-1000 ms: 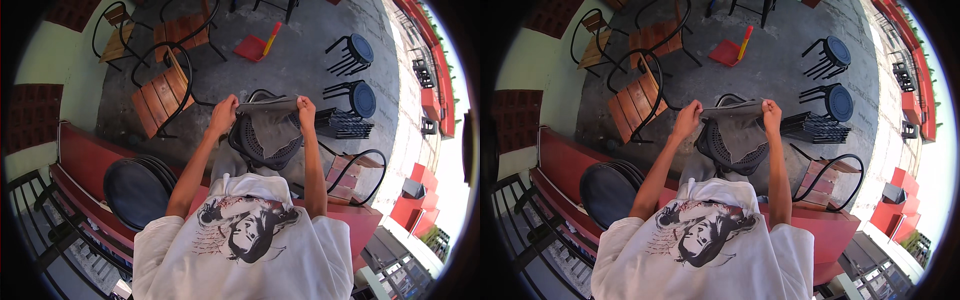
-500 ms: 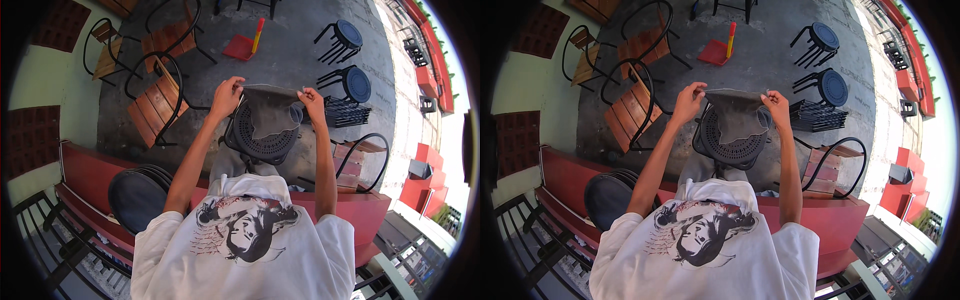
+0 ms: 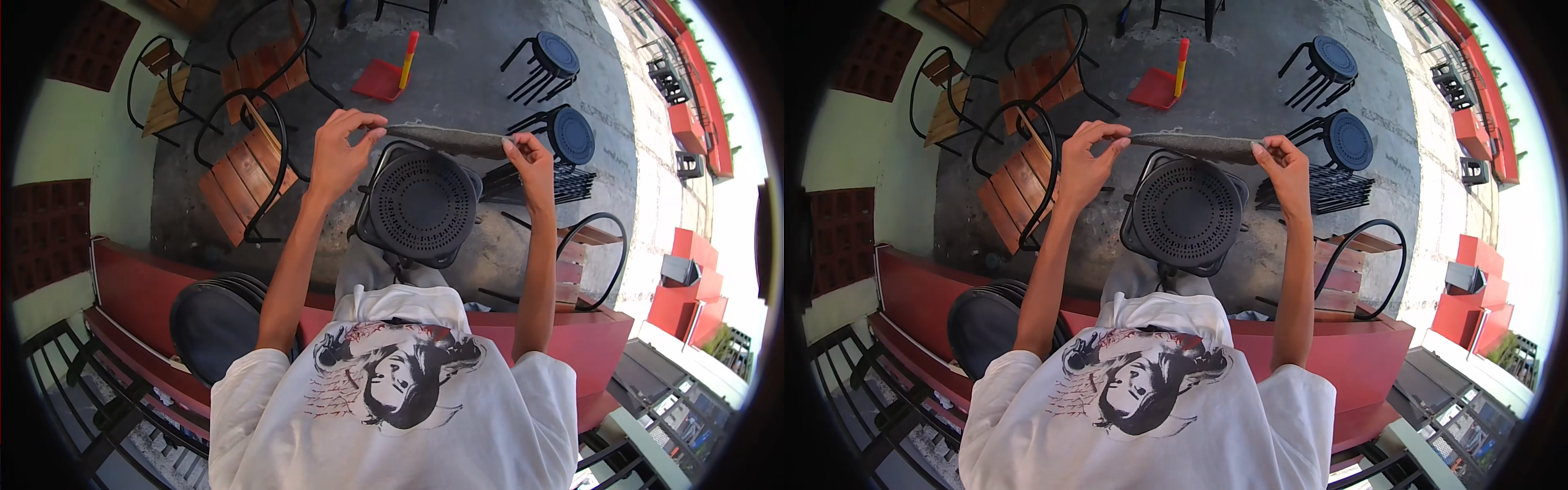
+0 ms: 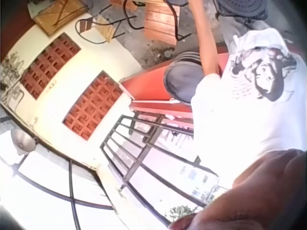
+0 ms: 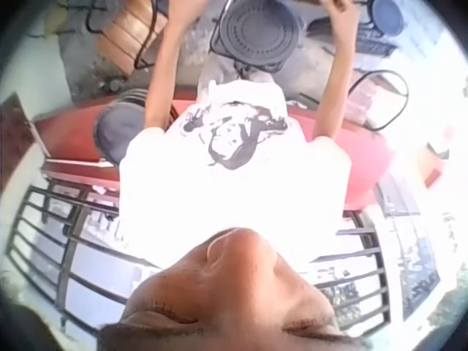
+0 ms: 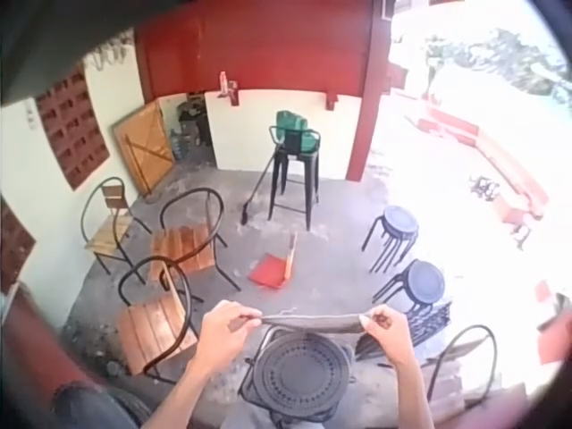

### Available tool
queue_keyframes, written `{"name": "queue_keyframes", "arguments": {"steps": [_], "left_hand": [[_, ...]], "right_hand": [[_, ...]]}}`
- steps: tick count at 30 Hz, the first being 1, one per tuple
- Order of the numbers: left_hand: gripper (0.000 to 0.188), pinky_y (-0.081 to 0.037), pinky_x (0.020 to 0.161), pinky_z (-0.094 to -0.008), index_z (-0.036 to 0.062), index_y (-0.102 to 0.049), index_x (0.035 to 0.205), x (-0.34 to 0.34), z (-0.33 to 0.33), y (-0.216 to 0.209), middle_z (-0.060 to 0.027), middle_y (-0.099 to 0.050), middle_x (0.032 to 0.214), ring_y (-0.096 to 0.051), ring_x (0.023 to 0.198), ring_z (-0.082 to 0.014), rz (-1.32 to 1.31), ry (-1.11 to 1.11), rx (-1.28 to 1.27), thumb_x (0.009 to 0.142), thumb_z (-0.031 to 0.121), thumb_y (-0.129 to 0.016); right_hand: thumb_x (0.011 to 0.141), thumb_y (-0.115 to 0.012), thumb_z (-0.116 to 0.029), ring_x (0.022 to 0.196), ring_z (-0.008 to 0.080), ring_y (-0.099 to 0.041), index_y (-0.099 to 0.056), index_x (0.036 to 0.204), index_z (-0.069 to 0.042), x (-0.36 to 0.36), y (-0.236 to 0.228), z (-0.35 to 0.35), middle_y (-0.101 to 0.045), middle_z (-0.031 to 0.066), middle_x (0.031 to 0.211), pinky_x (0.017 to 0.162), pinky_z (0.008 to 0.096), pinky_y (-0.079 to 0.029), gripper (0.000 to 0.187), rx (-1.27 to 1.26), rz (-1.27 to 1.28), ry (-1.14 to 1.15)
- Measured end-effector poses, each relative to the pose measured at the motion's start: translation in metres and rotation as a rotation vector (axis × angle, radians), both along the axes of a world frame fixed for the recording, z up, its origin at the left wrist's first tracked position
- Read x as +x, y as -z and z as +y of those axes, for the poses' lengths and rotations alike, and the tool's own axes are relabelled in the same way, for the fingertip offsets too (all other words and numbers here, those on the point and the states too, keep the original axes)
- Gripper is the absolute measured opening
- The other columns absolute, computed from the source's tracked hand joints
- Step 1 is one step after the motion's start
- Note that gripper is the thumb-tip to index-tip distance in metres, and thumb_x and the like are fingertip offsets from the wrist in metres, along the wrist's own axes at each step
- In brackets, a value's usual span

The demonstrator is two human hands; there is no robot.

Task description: Assembling or repairing a metal stool by aligning the base and the seat.

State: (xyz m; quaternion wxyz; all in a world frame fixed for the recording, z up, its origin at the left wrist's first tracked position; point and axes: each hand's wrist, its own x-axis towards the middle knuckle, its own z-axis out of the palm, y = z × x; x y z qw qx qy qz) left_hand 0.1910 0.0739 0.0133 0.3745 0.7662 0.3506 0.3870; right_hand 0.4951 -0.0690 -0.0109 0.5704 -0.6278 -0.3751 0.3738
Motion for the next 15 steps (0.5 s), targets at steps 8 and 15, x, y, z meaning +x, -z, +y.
{"name": "queue_keyframes", "arguments": {"steps": [8,15], "left_hand": [[0.023,-0.049,0.087,-0.0385,0.0022,-0.074,0.102,-0.064,-0.094,0.097,-0.0105,-0.071,0.090,-0.064,0.090,-0.0275,0.387,0.126,-0.297,0.079,0.001,-0.077],[0.014,-0.045,0.107,-0.0470,0.0051,-0.073,0.096,-0.102,-0.167,0.160,-0.0140,-0.073,0.087,-0.068,0.079,-0.0355,0.599,0.311,-0.458,0.082,0.006,-0.074]], "right_hand": [[0.096,-0.071,-0.008,0.079,0.0011,-0.053,-0.066,0.104,-0.004,-0.058,0.127,-0.121,-0.058,-0.0069,0.086,0.071,0.0181,-0.042,0.010,-0.267,0.184,-0.100],[0.093,-0.076,-0.010,0.072,0.0021,-0.054,-0.066,0.095,0.000,-0.104,0.177,-0.192,-0.061,-0.0046,0.077,0.066,0.0202,-0.044,0.014,-0.440,0.207,-0.141]]}}
